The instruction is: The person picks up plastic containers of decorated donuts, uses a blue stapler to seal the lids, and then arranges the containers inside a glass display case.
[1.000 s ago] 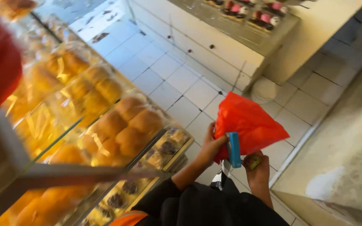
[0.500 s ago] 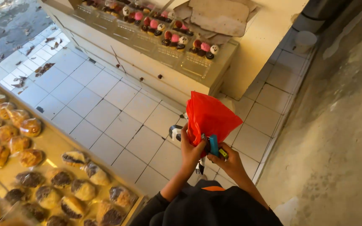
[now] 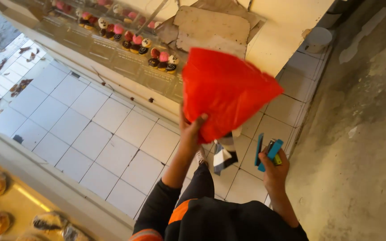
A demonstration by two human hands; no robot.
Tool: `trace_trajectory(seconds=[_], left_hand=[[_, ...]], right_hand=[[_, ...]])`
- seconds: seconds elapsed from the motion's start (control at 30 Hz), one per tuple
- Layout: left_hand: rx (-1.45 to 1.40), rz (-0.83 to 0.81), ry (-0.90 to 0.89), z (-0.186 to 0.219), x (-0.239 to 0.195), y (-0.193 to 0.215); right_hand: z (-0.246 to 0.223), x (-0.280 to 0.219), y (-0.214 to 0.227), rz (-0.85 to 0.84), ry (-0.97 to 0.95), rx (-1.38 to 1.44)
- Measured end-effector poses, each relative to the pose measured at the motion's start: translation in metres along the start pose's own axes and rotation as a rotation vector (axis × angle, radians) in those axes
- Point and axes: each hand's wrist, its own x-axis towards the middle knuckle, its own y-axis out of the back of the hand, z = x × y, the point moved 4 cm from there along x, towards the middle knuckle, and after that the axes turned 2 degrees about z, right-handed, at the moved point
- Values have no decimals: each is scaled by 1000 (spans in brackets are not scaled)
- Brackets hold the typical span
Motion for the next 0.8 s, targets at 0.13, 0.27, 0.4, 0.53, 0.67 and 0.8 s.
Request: trace_trajectory(seconds=[0.13,0.27,0.4,0.53,0.67,0.8], left_hand=[[-375,-22,-146,35,145,-12],[-226,-63,-303,47,283,-11],[331,-10,-497,-38,396,60],[1184,15,-334,-68,432,45],[1853,55,-276,-92,446,31],[2001,86,-407,-57,433,-2]], right_hand=[[-3,81,11,187,-20,11],[3,179,0,291,-52,97],[39,260,-24,276,-48,90],[65,321,-72,174,-100,91],[86,360,-125,9,-230,56],[100,402,-173,-161,-271,67]])
